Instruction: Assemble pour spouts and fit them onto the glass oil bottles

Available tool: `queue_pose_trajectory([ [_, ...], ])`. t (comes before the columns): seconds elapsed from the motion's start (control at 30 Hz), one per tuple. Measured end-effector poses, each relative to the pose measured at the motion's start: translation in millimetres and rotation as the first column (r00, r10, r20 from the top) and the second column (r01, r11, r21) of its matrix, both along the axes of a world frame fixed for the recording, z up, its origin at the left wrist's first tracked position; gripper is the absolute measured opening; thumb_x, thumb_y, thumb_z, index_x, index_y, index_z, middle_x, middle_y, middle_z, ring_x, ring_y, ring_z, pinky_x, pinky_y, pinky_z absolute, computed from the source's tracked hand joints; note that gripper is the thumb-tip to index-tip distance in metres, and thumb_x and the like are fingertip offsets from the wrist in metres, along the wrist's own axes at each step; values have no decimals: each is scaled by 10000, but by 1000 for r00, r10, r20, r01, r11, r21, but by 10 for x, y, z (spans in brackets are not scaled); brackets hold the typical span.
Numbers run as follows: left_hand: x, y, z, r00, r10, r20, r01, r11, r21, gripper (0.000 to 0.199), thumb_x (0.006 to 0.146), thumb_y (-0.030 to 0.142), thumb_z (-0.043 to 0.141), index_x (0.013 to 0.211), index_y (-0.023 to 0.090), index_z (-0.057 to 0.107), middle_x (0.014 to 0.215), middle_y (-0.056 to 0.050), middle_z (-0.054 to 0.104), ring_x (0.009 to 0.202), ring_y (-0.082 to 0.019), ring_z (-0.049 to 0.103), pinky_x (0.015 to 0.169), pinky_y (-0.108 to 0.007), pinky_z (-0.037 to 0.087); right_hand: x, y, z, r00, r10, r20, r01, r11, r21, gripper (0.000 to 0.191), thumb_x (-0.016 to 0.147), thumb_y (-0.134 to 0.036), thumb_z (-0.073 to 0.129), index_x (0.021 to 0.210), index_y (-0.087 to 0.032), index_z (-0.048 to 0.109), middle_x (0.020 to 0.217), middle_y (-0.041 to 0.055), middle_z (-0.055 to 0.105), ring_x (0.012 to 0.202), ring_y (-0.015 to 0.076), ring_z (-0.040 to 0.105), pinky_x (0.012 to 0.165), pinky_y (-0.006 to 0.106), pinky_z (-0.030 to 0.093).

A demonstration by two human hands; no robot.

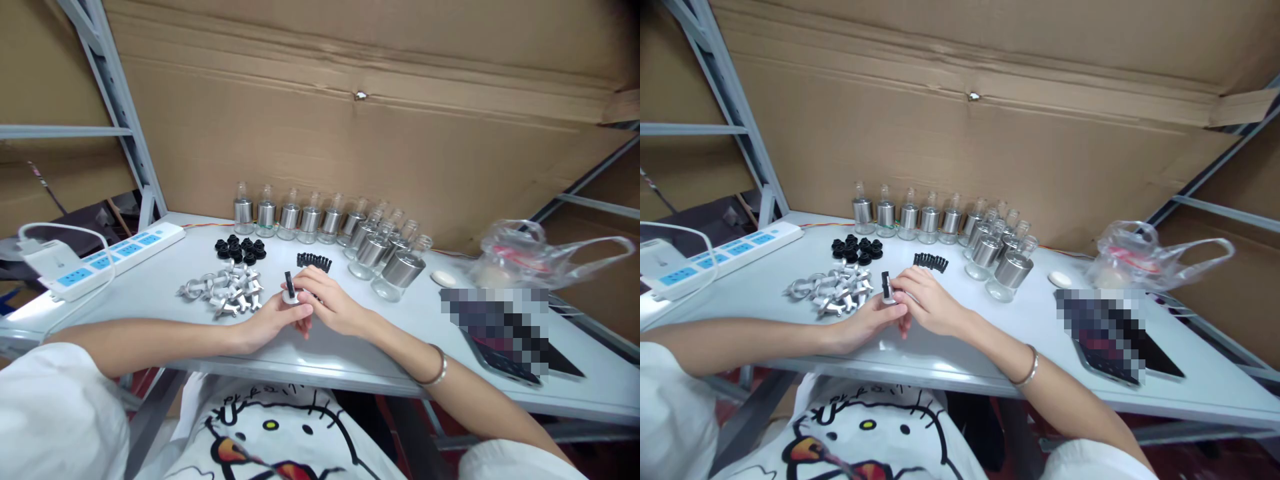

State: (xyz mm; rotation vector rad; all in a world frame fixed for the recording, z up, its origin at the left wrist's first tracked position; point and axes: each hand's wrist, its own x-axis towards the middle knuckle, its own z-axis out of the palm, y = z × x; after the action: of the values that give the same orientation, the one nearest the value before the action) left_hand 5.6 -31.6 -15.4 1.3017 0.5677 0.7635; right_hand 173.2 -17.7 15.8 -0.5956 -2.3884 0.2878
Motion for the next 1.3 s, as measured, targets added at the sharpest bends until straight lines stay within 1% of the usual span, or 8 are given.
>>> queue_pose_trajectory([
  [0.2,-19,31,-47,991,-102,92,102,995,-2,535,702,659,643,768,136,549,663,-16,569,620,-147,549,626,-313,455,-25,-61,-19,997,17,-81,-24,996,-80,400,1005,-422,258,1022,-179,575,919,83,551,865,201,496,827,390,430],
  [0.33,-19,32,-32,991,-119,68,122,992,-34,634,695,772,526,738,140,535,624,-16,563,582,-149,544,620,-321,441,-29,-65,-56,996,15,-84,-22,997,-75,372,1006,-409,267,992,-177,558,892,74,532,851,196,484,836,391,425],
  [0.57,-25,-14,38,993,-114,-25,114,993,28,529,764,688,511,681,167,472,498,8,559,484,-129,529,607,-292,407,-13,-85,-44,994,56,-99,-60,997,-44,365,999,-403,281,967,-166,558,952,103,514,890,205,495,811,379,453],
  [0.73,-30,-62,145,977,-164,-138,171,984,41,551,769,693,455,552,187,430,443,-14,562,468,-133,519,602,-297,397,3,-83,-39,994,78,-79,-83,995,-58,418,996,-448,245,910,-166,542,850,88,549,803,199,515,758,370,460],
  [0.93,-38,-52,159,969,-191,-156,201,978,47,523,785,627,442,512,182,463,446,-34,581,486,-138,513,602,-295,391,17,-75,-73,989,33,-142,-40,998,-48,477,971,-541,247,890,-174,541,848,88,586,793,199,552,743,370,455],
  [1.07,-31,-51,168,966,-213,-147,221,975,37,460,772,567,492,532,174,486,449,-25,587,485,-140,526,604,-289,400,12,-83,-69,979,-23,-201,21,1000,-12,481,949,-577,311,1015,-170,560,886,91,613,829,207,579,764,379,465],
  [1.2,-25,-61,170,964,-197,-178,211,976,63,446,772,545,502,516,184,440,434,-19,580,464,-131,522,595,-280,403,-8,-110,-52,990,8,-142,2,998,70,384,957,-478,376,1113,-169,543,1031,130,625,963,226,593,843,408,483],
  [1.3,-30,-66,171,958,-211,-193,226,972,59,377,767,448,498,505,190,415,421,-12,575,451,-123,524,599,-275,402,-26,-145,-43,988,31,-149,-22,998,66,333,968,-396,367,1158,-168,518,1088,141,610,1027,222,582,876,410,493],
])
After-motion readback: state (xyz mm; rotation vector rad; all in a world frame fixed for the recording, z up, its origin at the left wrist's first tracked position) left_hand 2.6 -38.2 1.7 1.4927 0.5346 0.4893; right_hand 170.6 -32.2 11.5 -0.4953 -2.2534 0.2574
